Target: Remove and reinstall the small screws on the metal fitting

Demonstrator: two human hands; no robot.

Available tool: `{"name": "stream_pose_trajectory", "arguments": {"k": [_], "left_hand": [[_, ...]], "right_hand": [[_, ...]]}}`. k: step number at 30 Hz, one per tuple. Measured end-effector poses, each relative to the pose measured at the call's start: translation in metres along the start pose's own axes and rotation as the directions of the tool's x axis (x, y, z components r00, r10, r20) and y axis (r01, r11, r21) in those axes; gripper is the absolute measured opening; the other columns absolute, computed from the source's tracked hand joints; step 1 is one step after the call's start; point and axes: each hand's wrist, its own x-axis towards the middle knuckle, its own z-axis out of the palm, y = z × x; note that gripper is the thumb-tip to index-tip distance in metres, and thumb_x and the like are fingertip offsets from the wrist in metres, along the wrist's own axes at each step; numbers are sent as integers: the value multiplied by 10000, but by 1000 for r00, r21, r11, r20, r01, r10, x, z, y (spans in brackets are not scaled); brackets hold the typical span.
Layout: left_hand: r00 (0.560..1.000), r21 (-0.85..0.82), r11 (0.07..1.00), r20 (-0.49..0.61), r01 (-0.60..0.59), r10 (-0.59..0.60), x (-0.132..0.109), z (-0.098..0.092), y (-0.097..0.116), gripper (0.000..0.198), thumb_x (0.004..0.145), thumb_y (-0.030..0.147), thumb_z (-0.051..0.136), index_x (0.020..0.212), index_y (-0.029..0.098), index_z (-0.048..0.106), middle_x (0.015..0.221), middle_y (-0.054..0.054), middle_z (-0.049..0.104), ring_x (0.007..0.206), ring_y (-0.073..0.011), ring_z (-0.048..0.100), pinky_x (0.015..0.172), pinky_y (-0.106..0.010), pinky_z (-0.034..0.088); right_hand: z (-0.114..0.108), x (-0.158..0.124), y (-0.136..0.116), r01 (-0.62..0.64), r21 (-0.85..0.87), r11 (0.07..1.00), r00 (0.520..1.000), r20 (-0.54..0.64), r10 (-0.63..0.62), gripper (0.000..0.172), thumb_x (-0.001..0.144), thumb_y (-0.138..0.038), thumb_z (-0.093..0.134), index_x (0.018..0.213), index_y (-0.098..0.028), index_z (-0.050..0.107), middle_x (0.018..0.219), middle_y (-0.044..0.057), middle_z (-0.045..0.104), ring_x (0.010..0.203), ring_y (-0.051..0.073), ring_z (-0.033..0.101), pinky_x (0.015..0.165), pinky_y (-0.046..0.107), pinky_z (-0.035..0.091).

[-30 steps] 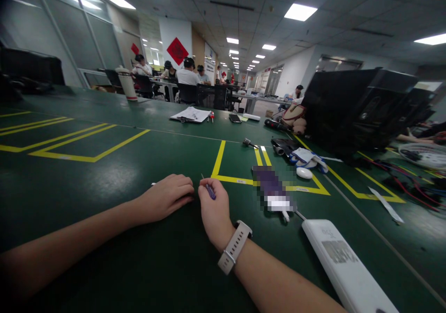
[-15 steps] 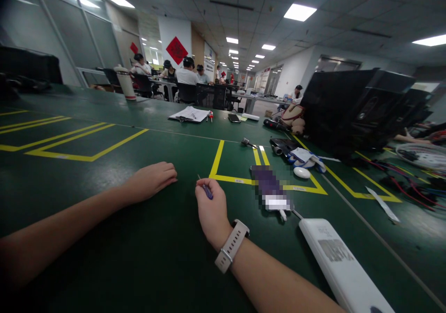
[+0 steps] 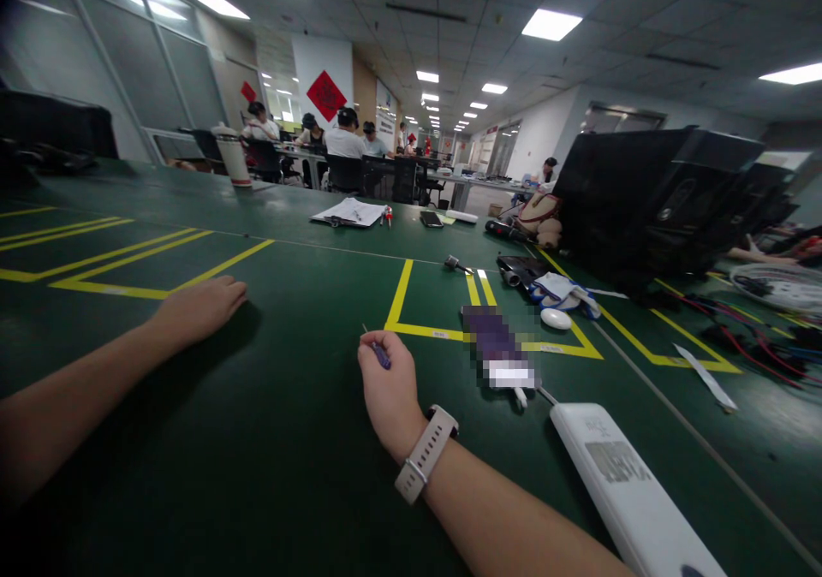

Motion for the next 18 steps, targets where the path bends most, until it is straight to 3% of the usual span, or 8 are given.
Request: {"name": "stream_pose_trajectory", "arguments": {"k": [18], "left_hand": [[1000,3,1000,10,12,-12,-3,-3,4,261,915,248,298,795,150,507,811,-83,537,769,-228,527,610,-288,367]], "right_hand": [[0,-2,-5,-26,-49,998,1000,14,26,152,786,-288,528,874,-216,630,921,29,589,855,193,539,713,309,429]]}}
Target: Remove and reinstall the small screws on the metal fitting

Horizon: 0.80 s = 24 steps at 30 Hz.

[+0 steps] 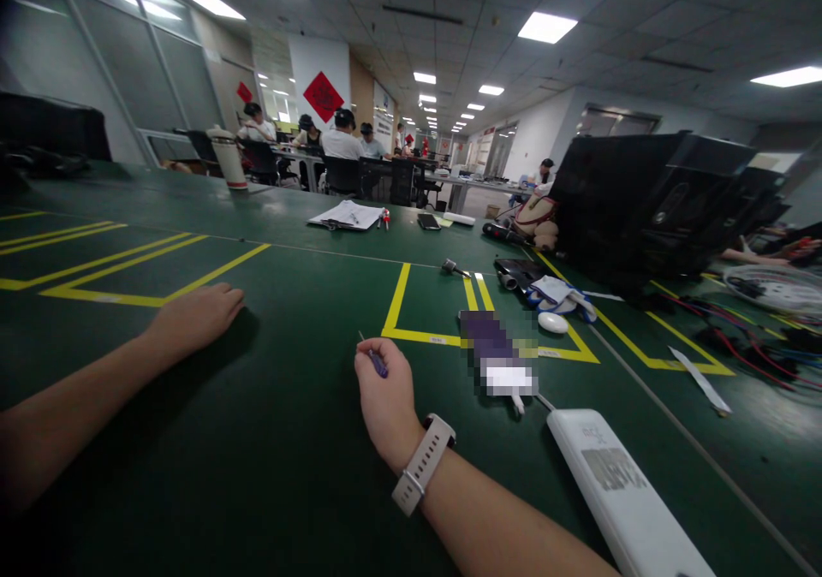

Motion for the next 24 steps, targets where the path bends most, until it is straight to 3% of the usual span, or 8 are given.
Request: {"name": "stream_pose_trajectory", "arguments": {"k": [12,18,24], "left_hand": [[995,-19,997,66,74,-72,1,-9,3,311,905,296,256,911,121,512,924,-142,523,918,-311,500,691,-347,382],[984,-91,988,140,125,-112,-2,-18,5,374,922,326,200,890,123,513,848,-96,539,804,-249,552,665,-310,388],[974,-144,975,174,169,-143,-4,-29,12,318,901,299,281,802,128,529,823,-81,588,813,-234,571,659,-278,395]], "right_hand": [[2,2,0,-10,-10,1000,1000,-11,9,141,772,-283,536,847,-204,626,903,25,591,811,176,540,704,292,421],[1,2,2,-9,22,1000,1000,-13,10,129,760,-272,550,832,-206,633,905,26,595,823,180,538,697,287,422],[2,4,4,-5,49,999,1000,-20,6,120,746,-263,561,821,-208,637,897,25,593,785,172,537,654,276,418]]}}
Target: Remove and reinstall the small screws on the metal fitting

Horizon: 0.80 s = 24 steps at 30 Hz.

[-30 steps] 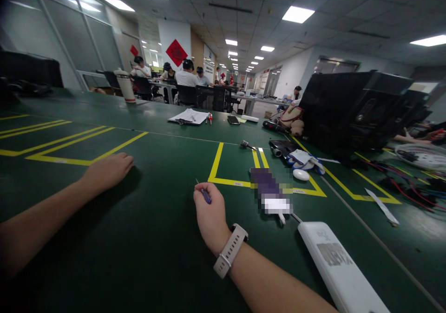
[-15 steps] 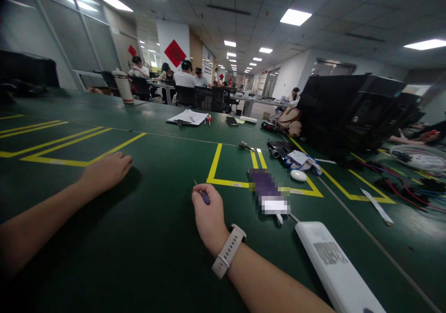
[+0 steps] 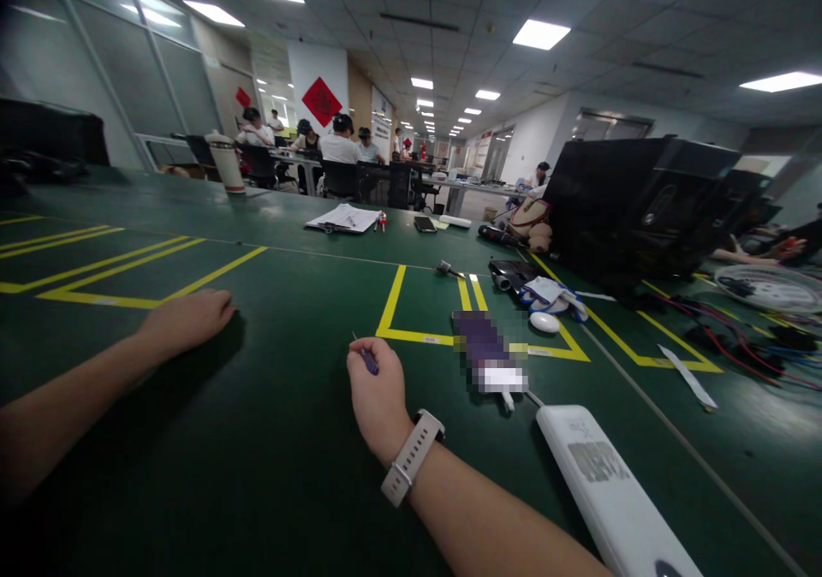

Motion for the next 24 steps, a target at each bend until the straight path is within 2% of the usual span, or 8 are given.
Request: {"name": "stream_pose_trajectory", "arguments": {"k": [5,11,16,20,24], "left_hand": [[999,-33,999,3,-34,34,-9,1,27,332,894,289,276,786,131,547,800,-85,605,743,-225,592,610,-281,395],[976,-85,972,12,-217,219,-28,11,94,228,849,256,368,790,164,569,813,-73,608,724,-211,592,619,-308,412],[899,-114,893,-9,-436,437,-65,4,139,216,852,199,360,815,173,571,824,-58,592,703,-188,581,601,-307,436],[813,-157,802,-12,-576,582,-89,2,158,204,854,173,371,865,181,574,878,-59,592,741,-196,573,610,-318,461],[815,-174,801,-21,-573,579,-95,3,163,205,867,193,366,882,178,570,896,-62,586,760,-198,567,628,-328,469]], "right_hand": [[0,-1,-1,-14,21,1000,1000,17,14,127,746,-268,553,826,-216,637,901,23,599,753,168,544,628,277,419],[1,4,0,16,101,995,999,-50,-11,109,711,-253,575,773,-204,650,810,9,617,726,161,546,643,277,416],[-1,14,2,39,157,987,990,-140,-17,117,694,-252,560,762,-188,630,819,18,625,768,166,546,678,282,418],[-2,16,2,36,188,982,986,-164,-5,99,669,-233,565,730,-182,623,807,21,633,787,173,549,672,283,414],[-3,14,2,39,208,977,987,-160,-5,96,646,-225,601,723,-175,629,786,16,636,760,166,544,668,281,411]]}}
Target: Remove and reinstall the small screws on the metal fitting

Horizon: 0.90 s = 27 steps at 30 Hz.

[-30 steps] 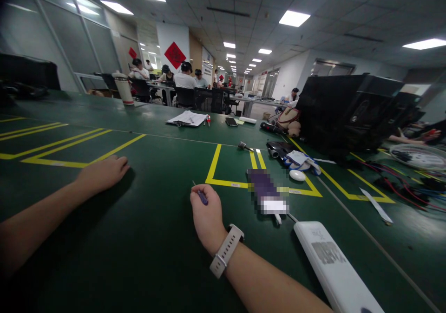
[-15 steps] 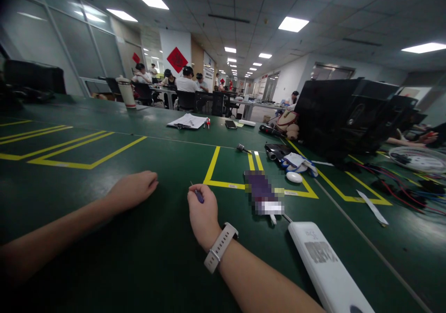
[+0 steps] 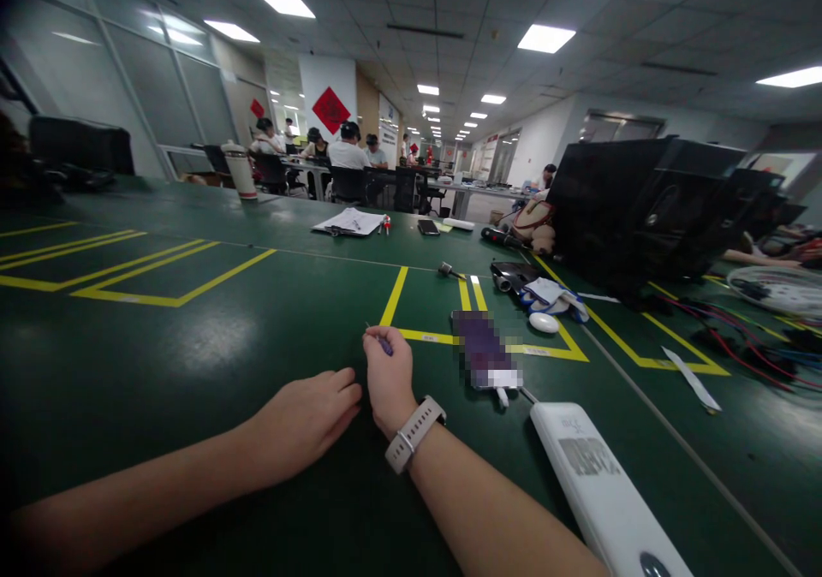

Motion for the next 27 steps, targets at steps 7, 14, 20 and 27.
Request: {"name": "stream_pose_trajectory", "arguments": {"k": [7,14,20,27], "left_hand": [[998,-185,981,22,64,-61,-14,-17,-3,346,783,331,529,1096,184,520,1050,-87,554,917,-238,552,762,-369,457],[992,-236,965,67,116,-103,-31,-19,-10,223,802,327,504,959,187,578,972,-78,581,871,-239,548,758,-383,435],[994,-308,945,14,111,-113,-35,-36,-38,195,773,319,555,920,194,585,938,-58,594,881,-226,543,777,-356,421],[955,-582,783,-37,220,-295,-37,-41,-70,296,747,320,563,1028,230,537,904,-25,625,778,-202,588,680,-332,476]], "right_hand": [[-4,1,-5,-18,90,996,1000,18,17,131,625,-215,653,740,-160,622,753,15,651,695,137,549,661,265,416],[-9,4,-13,-132,185,974,991,62,122,298,689,-374,653,530,-176,495,436,-71,471,383,66,393,462,233,343],[-11,3,-17,-229,193,954,972,99,213,343,775,-433,561,568,-160,560,426,-57,469,394,70,406,486,235,361],[-12,-16,-19,-215,135,967,916,371,151,268,736,-408,626,667,-149,631,604,8,630,607,128,573,623,264,419]]}}
